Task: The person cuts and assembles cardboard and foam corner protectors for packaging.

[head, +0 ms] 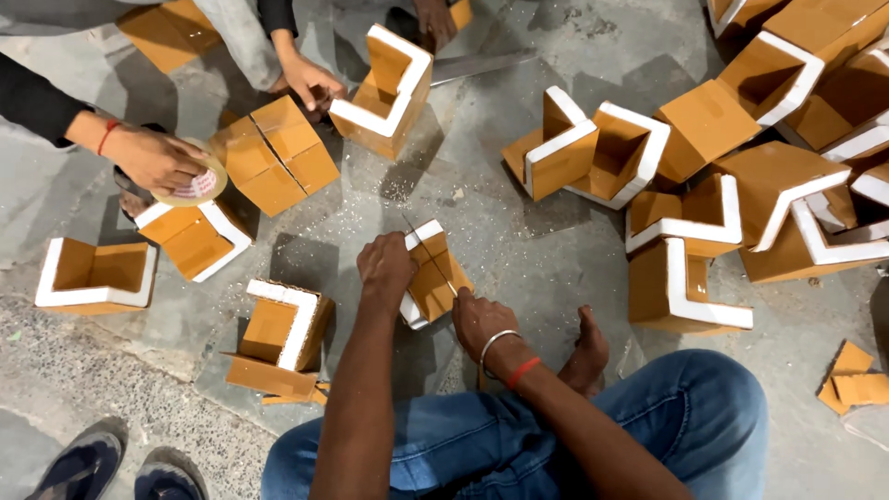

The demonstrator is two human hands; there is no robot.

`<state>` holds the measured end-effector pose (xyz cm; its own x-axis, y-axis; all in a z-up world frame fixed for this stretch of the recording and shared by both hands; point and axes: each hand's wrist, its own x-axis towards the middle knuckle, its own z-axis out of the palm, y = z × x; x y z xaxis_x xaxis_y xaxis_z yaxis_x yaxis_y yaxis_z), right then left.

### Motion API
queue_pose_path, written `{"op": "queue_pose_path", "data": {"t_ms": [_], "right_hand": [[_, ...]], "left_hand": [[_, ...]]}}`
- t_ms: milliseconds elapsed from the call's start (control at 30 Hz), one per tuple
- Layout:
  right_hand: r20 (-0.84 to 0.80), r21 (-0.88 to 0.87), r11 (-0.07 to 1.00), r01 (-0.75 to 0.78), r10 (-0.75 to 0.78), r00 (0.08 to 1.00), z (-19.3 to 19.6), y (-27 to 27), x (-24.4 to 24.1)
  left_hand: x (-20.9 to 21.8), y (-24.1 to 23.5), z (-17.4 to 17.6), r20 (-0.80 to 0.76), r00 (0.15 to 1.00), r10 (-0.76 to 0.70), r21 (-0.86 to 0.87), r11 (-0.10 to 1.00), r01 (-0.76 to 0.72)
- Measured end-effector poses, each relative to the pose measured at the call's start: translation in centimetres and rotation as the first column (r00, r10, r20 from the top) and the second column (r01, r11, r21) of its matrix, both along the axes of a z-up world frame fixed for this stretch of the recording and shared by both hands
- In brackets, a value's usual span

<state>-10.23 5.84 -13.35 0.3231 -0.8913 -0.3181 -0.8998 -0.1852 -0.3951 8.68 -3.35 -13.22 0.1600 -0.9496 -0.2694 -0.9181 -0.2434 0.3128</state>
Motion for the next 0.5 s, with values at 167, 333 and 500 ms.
{"op": "queue_pose_path", "data": {"t_ms": [167,333,500], "right_hand": [[0.091,-0.11,0.994,0.025,-0.015,0.996,-0.5,-0.9,0.7],[0.027,-0.049,0.999,-0.003,0.004,1.0,1.2,-3.0,0.7],[0.054,-0.096,0.995,-0.035,0.04,0.998,-0.7,-6.0,2.3]], "left_hand": [[0.0,0.1,0.2,-0.006,1.0,0.006,-0.042,0.999,-0.006],[0.2,0.2,-0.6,-0.006,1.0,-0.022,-0.085,0.996,0.022],[0.0,0.0,0.6,-0.013,0.999,-0.04,-0.034,0.999,0.04]]}}
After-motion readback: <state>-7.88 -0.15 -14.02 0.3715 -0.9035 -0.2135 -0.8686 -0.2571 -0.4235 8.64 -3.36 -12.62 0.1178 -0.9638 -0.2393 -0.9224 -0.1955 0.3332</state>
